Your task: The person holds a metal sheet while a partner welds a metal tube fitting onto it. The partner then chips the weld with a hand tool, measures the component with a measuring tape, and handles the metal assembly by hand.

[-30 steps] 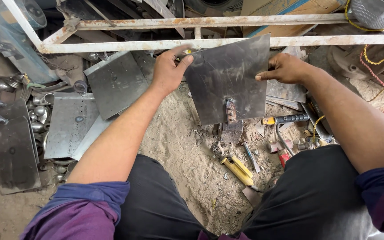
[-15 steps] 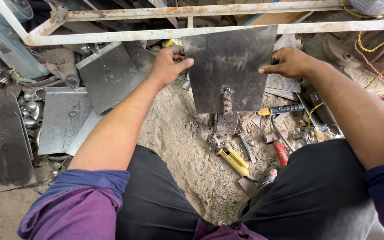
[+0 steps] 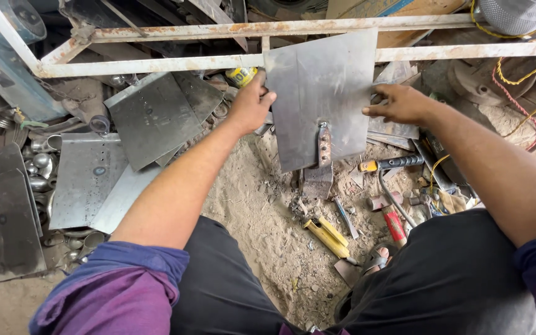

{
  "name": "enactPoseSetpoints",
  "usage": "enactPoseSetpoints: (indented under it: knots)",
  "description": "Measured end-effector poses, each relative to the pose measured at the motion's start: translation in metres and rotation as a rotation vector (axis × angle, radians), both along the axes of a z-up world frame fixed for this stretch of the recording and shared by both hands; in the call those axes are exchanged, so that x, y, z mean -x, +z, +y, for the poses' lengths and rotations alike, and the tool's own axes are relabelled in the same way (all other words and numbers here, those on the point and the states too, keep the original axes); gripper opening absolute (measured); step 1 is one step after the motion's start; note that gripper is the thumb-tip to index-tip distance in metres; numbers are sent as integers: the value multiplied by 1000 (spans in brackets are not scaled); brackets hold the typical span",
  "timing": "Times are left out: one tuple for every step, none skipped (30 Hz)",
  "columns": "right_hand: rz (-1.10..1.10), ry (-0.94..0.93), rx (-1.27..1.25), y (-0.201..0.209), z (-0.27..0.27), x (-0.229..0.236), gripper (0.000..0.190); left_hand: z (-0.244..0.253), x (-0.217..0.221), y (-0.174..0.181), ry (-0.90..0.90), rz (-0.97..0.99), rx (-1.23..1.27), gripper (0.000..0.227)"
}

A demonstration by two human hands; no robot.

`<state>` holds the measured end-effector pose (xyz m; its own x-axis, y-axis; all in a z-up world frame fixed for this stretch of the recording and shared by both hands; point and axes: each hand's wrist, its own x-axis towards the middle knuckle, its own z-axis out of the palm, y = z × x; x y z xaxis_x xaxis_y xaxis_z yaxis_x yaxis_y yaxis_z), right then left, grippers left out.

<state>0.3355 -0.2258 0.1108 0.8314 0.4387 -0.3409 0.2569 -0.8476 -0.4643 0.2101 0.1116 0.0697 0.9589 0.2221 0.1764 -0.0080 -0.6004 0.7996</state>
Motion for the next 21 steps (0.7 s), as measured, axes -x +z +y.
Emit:
enactPoseSetpoints:
  knots:
    - [10, -41, -20, -4, 3, -3, 80, -7, 0, 4, 25, 34, 5, 48]
    - [7, -43, -20, -11, 3, -10, 80, -9, -4, 1, 24, 31, 5, 48]
    - [-66, -23, 26, -18, 3, -17, 66, -12, -9, -3, 32, 58, -32, 46]
    - [-139, -4, 73, -25, 2, -25, 58, -15, -14, -6, 39, 85, -70, 43]
    - [-141, -5, 74, -29, 0, -29, 58, -15, -13, -7, 37, 83, -69, 43]
    - [-205, 22, 76, -34, -1, -33, 52, -14, -12, -7, 15, 97, -81, 46]
    - [-268, 51, 76, -40, -2, -36, 48, -13, -11, -8, -5, 112, -94, 48]
    - [-269, 52, 77, -40, -2, -37, 48, -13, -7, -5, -5, 112, -93, 48]
    - [-250, 52, 80, -40, -3, -37, 47, -13, -4, -2, -28, 134, -121, 47]
    - [-232, 52, 83, -41, -3, -37, 47, -13, -1, 1, -51, 156, -150, 45]
    - [-228, 50, 83, -42, -5, -39, 47, -13, -1, 3, -53, 159, -150, 45]
    - [-220, 52, 81, -44, -6, -40, 47, -13, -1, 5, -49, 195, -189, 46]
    - [-210, 55, 80, -46, -8, -42, 48, -13, 0, 6, -45, 231, -228, 47]
    - [-207, 53, 82, -45, -10, -40, 48, -15, 2, 10, -47, 234, -227, 47]
    - [-236, 63, 126, -43, -10, -39, 49, -15, 5, 14, -46, 277, -255, 47]
    - [-265, 73, 171, -41, -11, -38, 51, -16, 8, 18, -44, 320, -283, 47]
    - [-264, 74, 171, -36, -10, -35, 51, -16, 10, 23, -44, 322, -283, 47]
    - [-305, 113, 258, -31, -10, -32, 50, -15, 13, 29, -58, 398, -368, 48]
    - [-346, 151, 345, -25, -10, -29, 53, -16, 15, 35, -74, 472, -454, 49]
    - [-346, 150, 346, -27, -13, -32, 53, -12, 17, 33, -75, 472, -454, 49]
    - [-338, 185, 391, -30, -16, -34, 55, -8, 19, 32, -130, 515, -556, 54]
